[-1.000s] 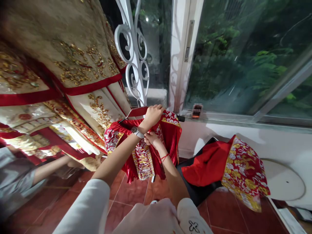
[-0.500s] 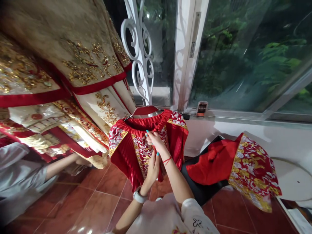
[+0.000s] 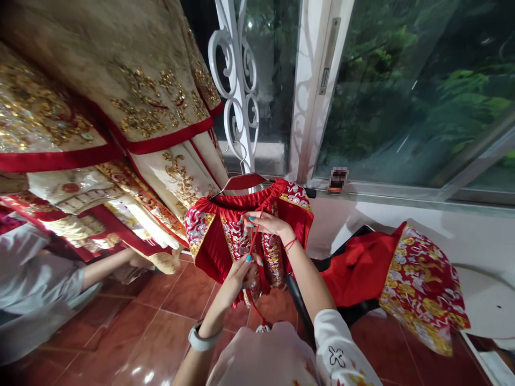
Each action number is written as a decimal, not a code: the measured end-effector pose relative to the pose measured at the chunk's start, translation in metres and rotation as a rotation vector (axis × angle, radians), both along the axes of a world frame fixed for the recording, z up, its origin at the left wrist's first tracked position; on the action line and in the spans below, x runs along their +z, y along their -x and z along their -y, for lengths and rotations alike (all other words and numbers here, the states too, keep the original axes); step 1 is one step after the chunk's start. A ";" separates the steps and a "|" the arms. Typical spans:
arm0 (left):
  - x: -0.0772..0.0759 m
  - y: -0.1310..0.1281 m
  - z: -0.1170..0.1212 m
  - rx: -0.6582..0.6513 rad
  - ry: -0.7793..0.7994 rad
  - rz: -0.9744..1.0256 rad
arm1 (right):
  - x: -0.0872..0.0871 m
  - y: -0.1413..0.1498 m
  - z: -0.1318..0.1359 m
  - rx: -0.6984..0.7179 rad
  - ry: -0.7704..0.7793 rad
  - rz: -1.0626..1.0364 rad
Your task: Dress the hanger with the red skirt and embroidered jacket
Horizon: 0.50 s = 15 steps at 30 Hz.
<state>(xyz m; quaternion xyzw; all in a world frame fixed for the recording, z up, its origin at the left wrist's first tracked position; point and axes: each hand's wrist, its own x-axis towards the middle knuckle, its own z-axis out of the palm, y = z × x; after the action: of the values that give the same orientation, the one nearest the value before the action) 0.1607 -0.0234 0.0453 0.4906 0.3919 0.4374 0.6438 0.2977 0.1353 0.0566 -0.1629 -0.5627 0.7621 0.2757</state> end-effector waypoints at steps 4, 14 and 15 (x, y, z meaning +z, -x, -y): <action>0.007 0.030 -0.009 0.008 -0.155 -0.205 | 0.003 -0.008 -0.004 0.080 -0.076 0.109; 0.017 0.054 -0.033 0.284 -0.665 -0.990 | 0.022 -0.020 0.014 -0.078 0.005 0.297; 0.025 0.050 -0.039 0.327 -0.723 -0.998 | 0.027 -0.022 0.014 -0.109 -0.043 0.352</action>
<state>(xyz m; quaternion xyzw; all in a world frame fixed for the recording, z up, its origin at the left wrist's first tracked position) 0.1102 0.0153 0.0700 0.7555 0.5421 0.3533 0.1025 0.3195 0.1212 0.0832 -0.3181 -0.6089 0.6934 0.2174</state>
